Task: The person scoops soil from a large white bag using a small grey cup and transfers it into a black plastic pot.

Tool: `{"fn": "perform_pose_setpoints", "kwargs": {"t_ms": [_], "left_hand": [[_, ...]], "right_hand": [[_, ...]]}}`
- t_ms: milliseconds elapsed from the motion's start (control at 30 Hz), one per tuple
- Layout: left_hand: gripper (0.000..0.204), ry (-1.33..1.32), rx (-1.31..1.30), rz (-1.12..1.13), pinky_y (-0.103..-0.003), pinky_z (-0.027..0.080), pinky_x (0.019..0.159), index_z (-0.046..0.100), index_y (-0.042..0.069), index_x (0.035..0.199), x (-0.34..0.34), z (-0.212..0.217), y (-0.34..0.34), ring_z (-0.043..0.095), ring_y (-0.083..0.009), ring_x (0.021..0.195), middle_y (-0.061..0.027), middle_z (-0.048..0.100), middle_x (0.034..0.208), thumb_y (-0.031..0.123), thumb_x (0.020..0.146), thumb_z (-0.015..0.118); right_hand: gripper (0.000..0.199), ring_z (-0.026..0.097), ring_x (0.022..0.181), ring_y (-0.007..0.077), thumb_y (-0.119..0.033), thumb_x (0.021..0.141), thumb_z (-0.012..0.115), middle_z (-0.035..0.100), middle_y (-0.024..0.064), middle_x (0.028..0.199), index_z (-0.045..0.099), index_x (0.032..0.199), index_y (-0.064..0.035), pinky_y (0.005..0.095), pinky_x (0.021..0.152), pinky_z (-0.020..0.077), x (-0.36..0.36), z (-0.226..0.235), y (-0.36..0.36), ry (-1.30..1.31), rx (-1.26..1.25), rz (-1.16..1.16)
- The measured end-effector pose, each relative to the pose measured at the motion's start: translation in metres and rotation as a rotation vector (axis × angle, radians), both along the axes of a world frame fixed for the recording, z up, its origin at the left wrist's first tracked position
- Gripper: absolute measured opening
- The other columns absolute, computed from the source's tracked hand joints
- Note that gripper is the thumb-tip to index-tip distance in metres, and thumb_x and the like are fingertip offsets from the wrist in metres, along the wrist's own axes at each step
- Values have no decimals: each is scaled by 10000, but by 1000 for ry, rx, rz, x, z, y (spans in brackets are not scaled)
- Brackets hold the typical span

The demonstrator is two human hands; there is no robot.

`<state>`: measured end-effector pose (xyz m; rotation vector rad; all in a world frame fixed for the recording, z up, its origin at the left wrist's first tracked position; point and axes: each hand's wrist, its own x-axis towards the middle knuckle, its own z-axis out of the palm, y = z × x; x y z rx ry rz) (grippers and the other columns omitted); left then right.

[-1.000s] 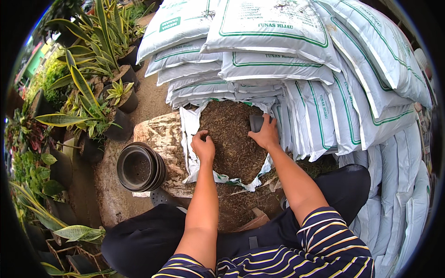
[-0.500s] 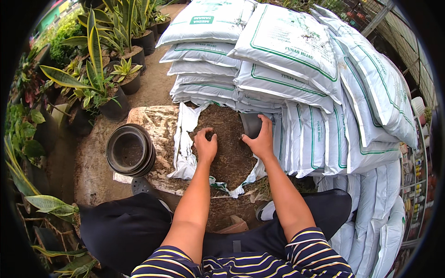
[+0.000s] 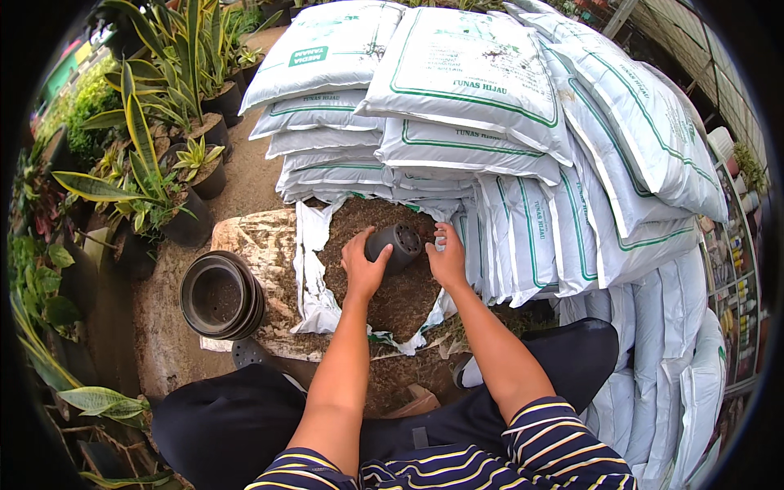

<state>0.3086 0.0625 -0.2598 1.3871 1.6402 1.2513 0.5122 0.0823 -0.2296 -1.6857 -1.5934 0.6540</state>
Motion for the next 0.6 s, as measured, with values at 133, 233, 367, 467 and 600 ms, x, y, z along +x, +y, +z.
{"fn": "perform_pose_setpoints", "kwargs": {"t_ms": [133,233,367,467,600], "left_hand": [[503,102,-11,26,-514,284,1195,651,142,1365,-7,-14,-2,421,-360,1409,-111,599,1428,324,908,757],[478,68,-35,14,-538,245,1198,664,146,1345,4,-9,3,401,-340,1415,-87,584,1442,301,903,762],[453,60,-45,12,-526,257,1194,668,143,1332,10,-9,2,405,-340,1411,-89,598,1425,294,914,753],[430,59,-37,20,-518,268,1192,675,140,1322,7,-10,3,416,-346,1403,-97,609,1412,290,924,742],[412,80,-12,48,-506,296,1185,685,130,1320,9,-11,3,443,-360,1384,-119,632,1383,278,938,724]], "right_hand": [[533,619,1226,429,-194,885,772,632,212,1280,557,1350,-49,507,991,542,-2,-6,-34,-569,-371,-135],[388,662,1163,444,-243,925,712,668,235,1247,652,1233,-15,526,996,547,31,-35,-40,-645,-492,-101],[286,695,1128,440,-204,914,694,715,258,1201,746,1102,5,519,965,568,50,-36,-40,-539,-549,-154],[286,691,1140,437,-203,913,688,727,260,1179,754,1087,13,509,976,563,50,-33,-43,-430,-557,-318],[306,696,1130,428,-249,910,708,728,259,1179,764,1067,9,502,968,567,45,-19,-55,-378,-622,-426]]}}
